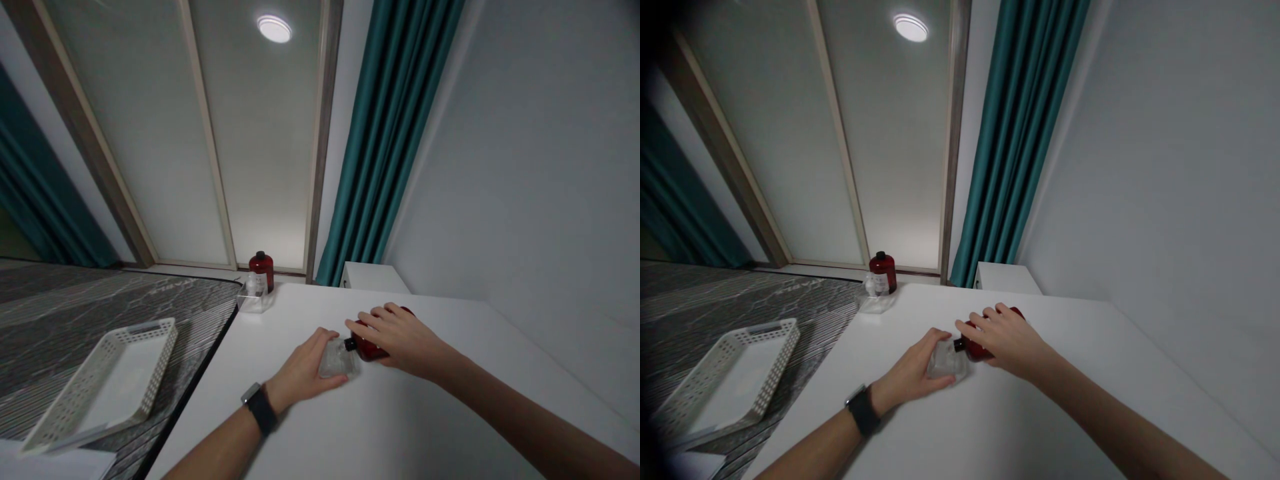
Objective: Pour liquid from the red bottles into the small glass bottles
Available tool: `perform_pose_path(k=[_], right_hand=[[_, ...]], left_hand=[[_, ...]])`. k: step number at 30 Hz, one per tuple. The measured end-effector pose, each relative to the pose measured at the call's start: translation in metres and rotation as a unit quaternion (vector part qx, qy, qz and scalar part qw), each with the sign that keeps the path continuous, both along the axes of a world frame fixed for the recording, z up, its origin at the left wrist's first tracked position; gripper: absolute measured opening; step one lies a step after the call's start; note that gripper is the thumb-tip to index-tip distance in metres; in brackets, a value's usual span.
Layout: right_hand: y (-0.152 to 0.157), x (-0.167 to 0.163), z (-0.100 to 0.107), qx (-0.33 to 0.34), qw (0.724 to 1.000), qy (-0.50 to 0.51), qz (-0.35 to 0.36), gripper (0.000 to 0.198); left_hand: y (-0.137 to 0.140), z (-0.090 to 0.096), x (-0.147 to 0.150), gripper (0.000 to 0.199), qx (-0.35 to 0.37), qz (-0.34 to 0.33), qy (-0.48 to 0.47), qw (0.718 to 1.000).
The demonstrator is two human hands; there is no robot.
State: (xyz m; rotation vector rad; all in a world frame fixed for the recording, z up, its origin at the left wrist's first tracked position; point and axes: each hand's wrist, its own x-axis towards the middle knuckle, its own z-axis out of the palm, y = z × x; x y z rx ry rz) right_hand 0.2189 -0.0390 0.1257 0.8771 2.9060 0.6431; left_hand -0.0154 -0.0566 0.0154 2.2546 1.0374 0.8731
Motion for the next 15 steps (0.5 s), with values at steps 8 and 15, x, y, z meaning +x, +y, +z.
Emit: perform_pose_path(k=[8, 15], right_hand=[[0.0006, -0.0004, 0.0006, -0.002, 1.000, -0.006, 0.000, 0.078], [0.0012, -0.0004, 0.0002, 0.002, 1.000, -0.010, 0.004, 0.075]], left_hand=[[-0.0003, 0.0011, 0.0004, 0.066, -0.004, 0.002, -0.004, 1.000], [0.0002, -0.0004, 0.0003, 0.066, 0.005, 0.002, -0.003, 1.000]])
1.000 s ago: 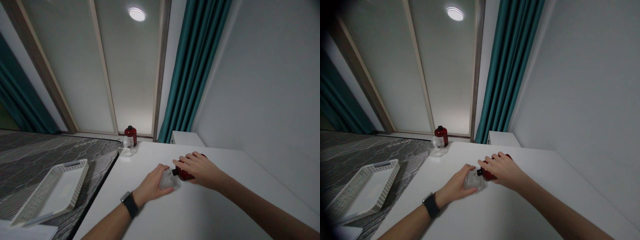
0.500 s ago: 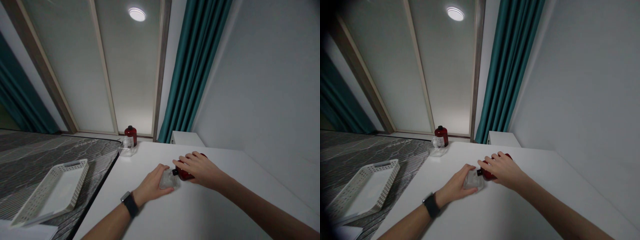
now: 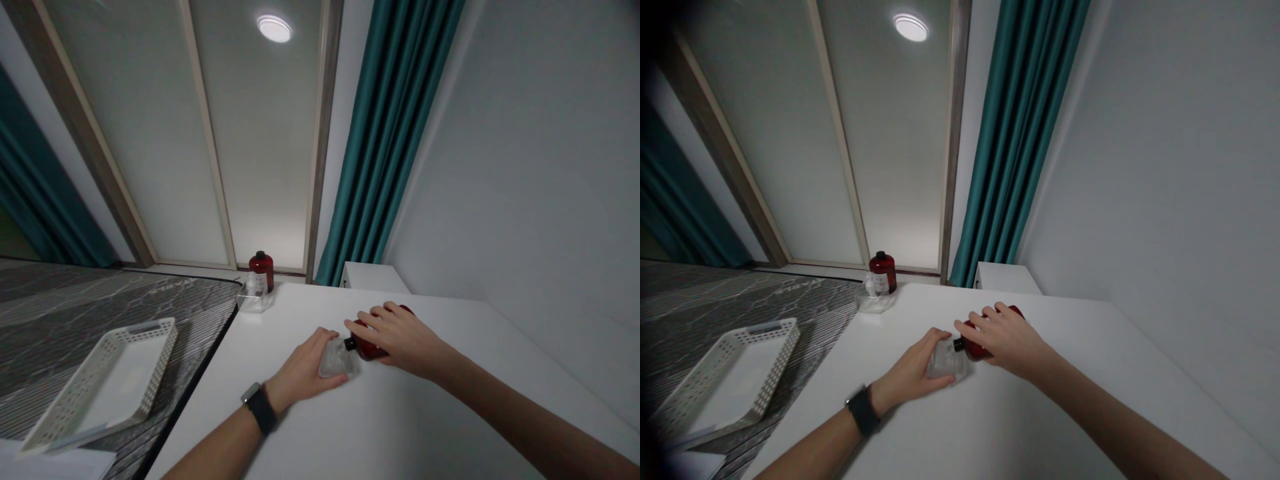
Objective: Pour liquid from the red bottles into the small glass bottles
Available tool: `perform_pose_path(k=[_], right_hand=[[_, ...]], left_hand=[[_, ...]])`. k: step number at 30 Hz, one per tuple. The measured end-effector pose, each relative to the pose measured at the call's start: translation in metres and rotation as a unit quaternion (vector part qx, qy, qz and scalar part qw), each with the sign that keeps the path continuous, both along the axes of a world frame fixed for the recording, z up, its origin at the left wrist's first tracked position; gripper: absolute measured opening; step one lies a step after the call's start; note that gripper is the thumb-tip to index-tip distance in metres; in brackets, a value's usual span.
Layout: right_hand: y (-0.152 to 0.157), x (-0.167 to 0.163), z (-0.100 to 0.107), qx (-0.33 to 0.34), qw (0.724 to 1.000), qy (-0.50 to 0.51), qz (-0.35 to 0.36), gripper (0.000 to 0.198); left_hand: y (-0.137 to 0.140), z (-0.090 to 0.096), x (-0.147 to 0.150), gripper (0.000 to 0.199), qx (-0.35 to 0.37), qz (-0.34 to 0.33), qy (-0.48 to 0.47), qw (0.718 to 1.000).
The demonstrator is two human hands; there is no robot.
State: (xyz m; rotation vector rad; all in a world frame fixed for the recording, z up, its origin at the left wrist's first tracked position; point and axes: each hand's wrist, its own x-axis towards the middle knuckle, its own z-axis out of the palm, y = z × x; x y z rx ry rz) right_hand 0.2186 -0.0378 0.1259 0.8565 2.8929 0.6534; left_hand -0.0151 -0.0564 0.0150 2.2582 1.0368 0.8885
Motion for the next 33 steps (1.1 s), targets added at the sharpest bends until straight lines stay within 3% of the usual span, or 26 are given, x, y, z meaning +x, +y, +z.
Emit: perform_pose_path(k=[25, 30, 33], right_hand=[[-0.0004, -0.0012, 0.0034, 0.025, 0.999, -0.017, 0.014, 0.072], [-0.0015, -0.0019, 0.0044, 0.007, 1.000, -0.008, 0.007, 0.066], [-0.0011, -0.0004, 0.0022, -0.015, 1.000, 0.011, -0.004, 0.072]], left_hand=[[0.0002, 0.0001, -0.0001, 0.065, -0.002, -0.004, 0.008, 1.000], [0.0001, 0.0002, -0.0003, 0.066, -0.003, -0.005, 0.010, 1.000], [0.0000, -0.0001, -0.0003, 0.066, -0.005, -0.002, 0.009, 1.000]])
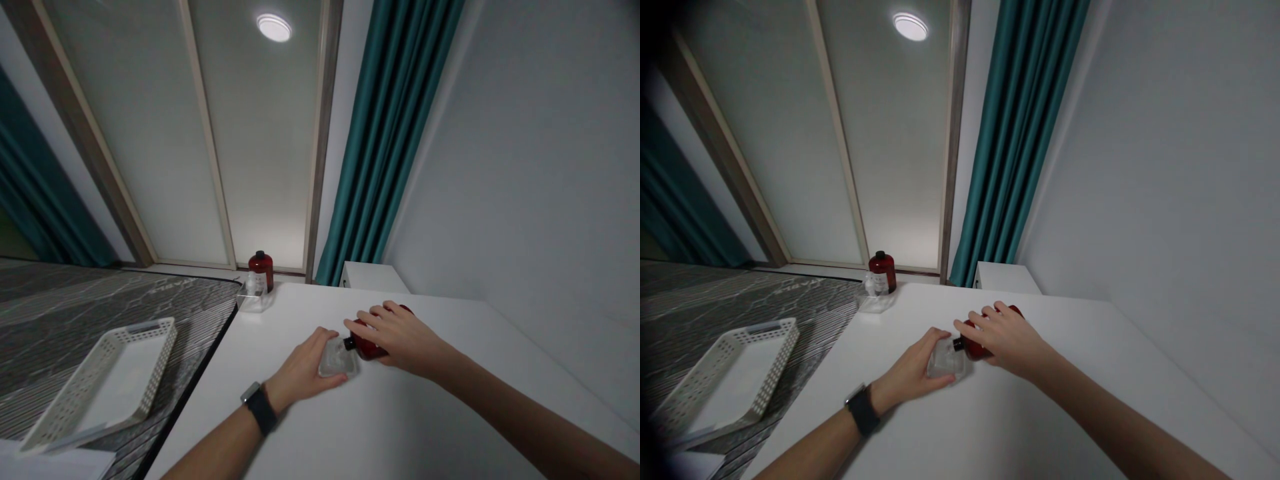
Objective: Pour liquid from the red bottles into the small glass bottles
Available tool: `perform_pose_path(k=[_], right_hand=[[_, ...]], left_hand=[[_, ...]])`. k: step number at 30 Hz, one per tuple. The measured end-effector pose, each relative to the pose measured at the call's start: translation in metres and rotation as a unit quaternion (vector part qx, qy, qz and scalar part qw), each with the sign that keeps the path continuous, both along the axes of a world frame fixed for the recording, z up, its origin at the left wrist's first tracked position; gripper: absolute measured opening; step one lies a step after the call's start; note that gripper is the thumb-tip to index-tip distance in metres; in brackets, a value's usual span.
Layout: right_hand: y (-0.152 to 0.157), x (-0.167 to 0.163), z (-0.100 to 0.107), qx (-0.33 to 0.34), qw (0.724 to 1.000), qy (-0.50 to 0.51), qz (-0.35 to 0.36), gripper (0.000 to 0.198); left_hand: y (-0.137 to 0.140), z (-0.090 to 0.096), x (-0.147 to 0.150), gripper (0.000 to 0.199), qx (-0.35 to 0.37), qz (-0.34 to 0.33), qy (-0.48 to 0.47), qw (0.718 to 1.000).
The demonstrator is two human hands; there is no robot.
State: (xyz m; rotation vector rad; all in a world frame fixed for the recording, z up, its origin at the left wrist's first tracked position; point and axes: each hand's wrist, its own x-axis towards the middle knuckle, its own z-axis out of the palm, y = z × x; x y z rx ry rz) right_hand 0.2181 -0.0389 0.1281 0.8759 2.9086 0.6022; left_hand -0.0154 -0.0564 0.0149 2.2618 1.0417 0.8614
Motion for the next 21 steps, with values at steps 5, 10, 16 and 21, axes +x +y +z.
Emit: perform_pose_path(k=[5, 10, 16, 21], right_hand=[[0.001, 0.003, -0.005, -0.045, 0.999, 0.014, -0.024, 0.079], [0.001, 0.002, -0.005, -0.082, 0.995, 0.024, -0.044, 0.077], [-0.001, 0.006, -0.011, -0.128, 0.987, 0.076, -0.054, 0.076], [0.002, 0.010, -0.025, -0.154, 0.976, 0.141, -0.065, 0.075]], left_hand=[[0.000, -0.001, 0.000, 0.065, 0.006, -0.002, -0.012, 1.000], [0.001, -0.003, 0.000, 0.066, 0.012, 0.000, -0.004, 1.000], [0.001, -0.003, -0.002, 0.066, 0.036, 0.002, 0.016, 0.999], [0.002, -0.003, -0.005, 0.069, 0.028, -0.003, 0.010, 1.000]])
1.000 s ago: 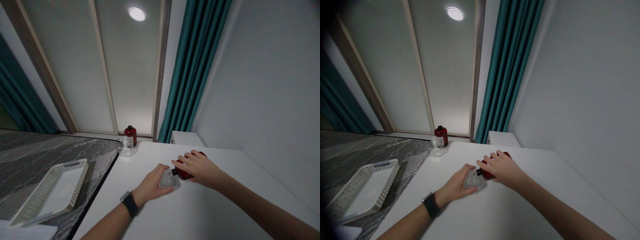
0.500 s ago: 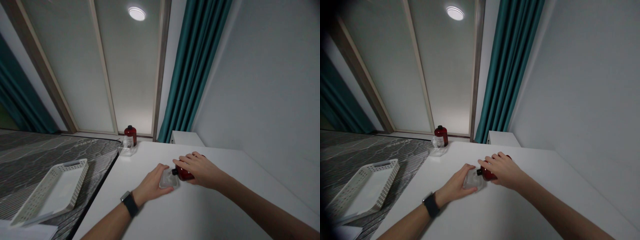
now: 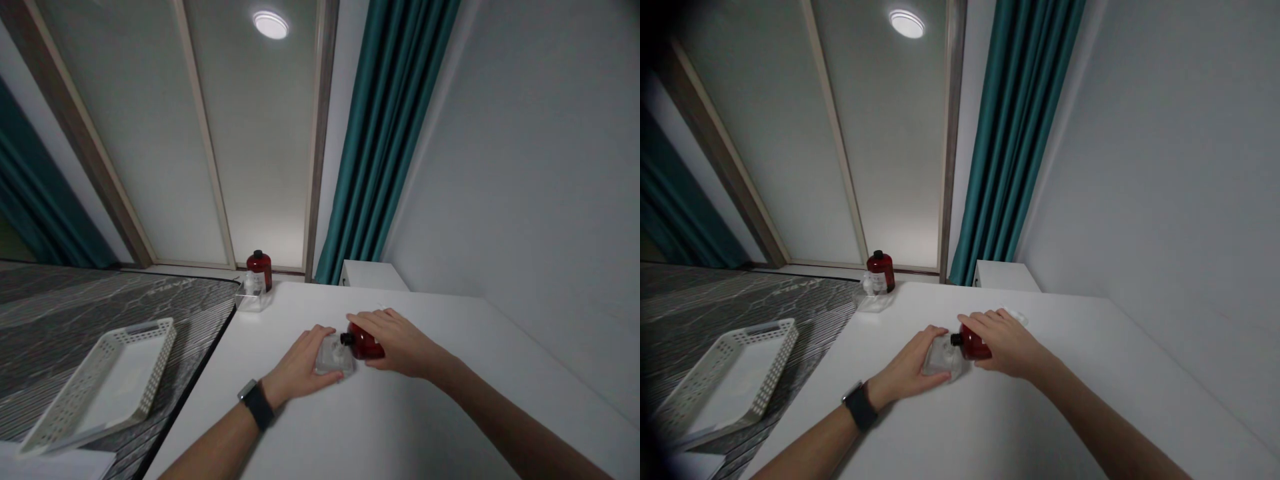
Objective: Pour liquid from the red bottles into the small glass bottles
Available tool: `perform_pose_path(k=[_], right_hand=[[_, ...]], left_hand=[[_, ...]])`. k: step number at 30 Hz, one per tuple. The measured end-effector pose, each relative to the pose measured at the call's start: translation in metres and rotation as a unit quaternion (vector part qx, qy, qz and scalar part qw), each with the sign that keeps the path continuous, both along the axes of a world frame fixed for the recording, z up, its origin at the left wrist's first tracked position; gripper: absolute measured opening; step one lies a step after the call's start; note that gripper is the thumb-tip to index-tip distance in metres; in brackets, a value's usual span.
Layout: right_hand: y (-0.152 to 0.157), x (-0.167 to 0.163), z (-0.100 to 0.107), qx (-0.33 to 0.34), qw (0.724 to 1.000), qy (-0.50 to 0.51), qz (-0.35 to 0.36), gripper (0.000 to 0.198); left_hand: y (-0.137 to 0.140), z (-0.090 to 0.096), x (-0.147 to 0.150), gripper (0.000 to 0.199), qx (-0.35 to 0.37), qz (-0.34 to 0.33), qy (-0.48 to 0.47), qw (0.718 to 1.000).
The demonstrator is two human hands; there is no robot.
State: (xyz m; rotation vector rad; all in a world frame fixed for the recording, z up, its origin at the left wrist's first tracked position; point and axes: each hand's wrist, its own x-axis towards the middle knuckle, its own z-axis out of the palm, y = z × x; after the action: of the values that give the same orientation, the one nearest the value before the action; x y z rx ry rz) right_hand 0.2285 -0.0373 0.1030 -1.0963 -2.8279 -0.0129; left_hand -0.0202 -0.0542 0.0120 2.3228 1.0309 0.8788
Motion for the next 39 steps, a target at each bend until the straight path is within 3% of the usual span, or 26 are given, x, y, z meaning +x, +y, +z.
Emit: perform_pose_path(k=[12, 20, 26, 31, 39], right_hand=[[0.019, 0.005, -0.046, -0.005, 0.982, 0.158, -0.101, 0.085], [0.035, -0.002, -0.068, 0.029, 0.940, 0.256, -0.221, 0.083], [0.037, -0.006, -0.083, -0.011, 0.891, 0.398, -0.217, 0.071], [0.037, -0.007, -0.092, -0.027, 0.860, 0.460, -0.219, 0.066], [0.036, -0.002, -0.110, -0.020, 0.848, 0.471, -0.242, 0.077]], left_hand=[[0.008, -0.005, -0.008, 0.069, -0.006, 0.006, 0.005, 1.000], [0.010, -0.007, -0.007, 0.067, -0.040, -0.004, -0.016, 0.999], [0.008, -0.004, -0.005, 0.067, -0.057, 0.001, -0.023, 0.998], [0.009, -0.004, -0.003, 0.066, -0.055, 0.008, -0.022, 0.998], [0.008, -0.006, 0.004, 0.064, -0.047, 0.025, -0.009, 0.999]])
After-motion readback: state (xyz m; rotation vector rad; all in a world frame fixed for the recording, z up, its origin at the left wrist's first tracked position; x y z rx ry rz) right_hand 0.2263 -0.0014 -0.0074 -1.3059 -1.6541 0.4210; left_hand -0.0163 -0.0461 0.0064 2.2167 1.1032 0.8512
